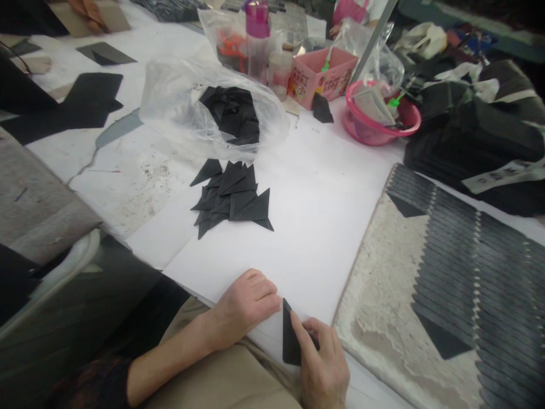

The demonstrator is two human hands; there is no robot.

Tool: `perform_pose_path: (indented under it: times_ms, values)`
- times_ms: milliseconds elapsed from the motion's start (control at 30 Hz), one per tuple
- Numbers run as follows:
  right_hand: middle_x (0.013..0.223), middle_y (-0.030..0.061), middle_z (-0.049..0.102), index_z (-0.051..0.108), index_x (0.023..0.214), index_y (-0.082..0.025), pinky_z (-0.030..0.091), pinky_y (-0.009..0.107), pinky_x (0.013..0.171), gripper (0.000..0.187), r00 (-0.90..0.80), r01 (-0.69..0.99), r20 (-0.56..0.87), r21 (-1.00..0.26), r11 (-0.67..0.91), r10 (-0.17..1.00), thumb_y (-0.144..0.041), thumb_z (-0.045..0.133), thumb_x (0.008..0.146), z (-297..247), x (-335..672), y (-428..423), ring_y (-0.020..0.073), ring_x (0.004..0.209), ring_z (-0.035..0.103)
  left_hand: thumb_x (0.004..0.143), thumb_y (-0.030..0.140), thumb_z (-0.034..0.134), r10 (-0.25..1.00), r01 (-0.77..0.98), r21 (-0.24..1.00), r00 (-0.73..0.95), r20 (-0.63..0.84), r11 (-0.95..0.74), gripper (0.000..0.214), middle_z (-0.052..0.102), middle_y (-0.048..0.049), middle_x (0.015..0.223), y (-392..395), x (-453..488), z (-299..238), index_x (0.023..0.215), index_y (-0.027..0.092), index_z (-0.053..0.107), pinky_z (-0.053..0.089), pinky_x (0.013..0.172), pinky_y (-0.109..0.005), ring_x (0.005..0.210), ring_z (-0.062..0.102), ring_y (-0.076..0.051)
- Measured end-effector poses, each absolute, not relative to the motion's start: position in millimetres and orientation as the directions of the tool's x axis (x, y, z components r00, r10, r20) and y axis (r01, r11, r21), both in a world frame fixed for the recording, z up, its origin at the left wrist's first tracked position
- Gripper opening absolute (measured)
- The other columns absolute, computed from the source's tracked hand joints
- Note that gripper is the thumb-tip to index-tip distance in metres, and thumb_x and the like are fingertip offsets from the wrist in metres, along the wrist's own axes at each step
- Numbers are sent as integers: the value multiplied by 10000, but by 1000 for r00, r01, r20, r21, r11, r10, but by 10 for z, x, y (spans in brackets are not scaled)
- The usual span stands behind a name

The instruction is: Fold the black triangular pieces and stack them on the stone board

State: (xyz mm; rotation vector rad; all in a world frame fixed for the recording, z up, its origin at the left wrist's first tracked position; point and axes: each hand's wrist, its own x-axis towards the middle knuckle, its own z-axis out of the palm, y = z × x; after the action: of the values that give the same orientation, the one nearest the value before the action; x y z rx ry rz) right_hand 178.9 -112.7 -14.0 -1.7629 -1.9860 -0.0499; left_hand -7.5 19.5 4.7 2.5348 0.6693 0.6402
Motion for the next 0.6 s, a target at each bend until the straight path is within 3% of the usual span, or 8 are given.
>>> perform_pose_path:
  times_ms: [200, 600]
  values:
    - [934, 66, 578, 600, 1289, -258, 442, 274, 701, 380, -37, 948, 361, -283, 147, 932, -144, 427, 970, -156, 1764, -1095, 155, 804, 525, 961, 122, 498, 410, 304, 328, 848, 335, -895, 167, 600, -56, 868, 152, -84, 29, 1094, 120, 601, 445, 774, -359, 811, 526, -174]
    - [936, 59, 597, 600, 1282, -238, 404, 289, 703, 361, -68, 941, 311, -297, 165, 948, -151, 429, 975, -21, 1818, -1082, 143, 785, 521, 947, 138, 506, 390, 362, 152, 885, 254, -920, 193, 610, -92, 971, 86, -57, 138, 1106, 115, 613, 488, 852, -406, 901, 569, -215]
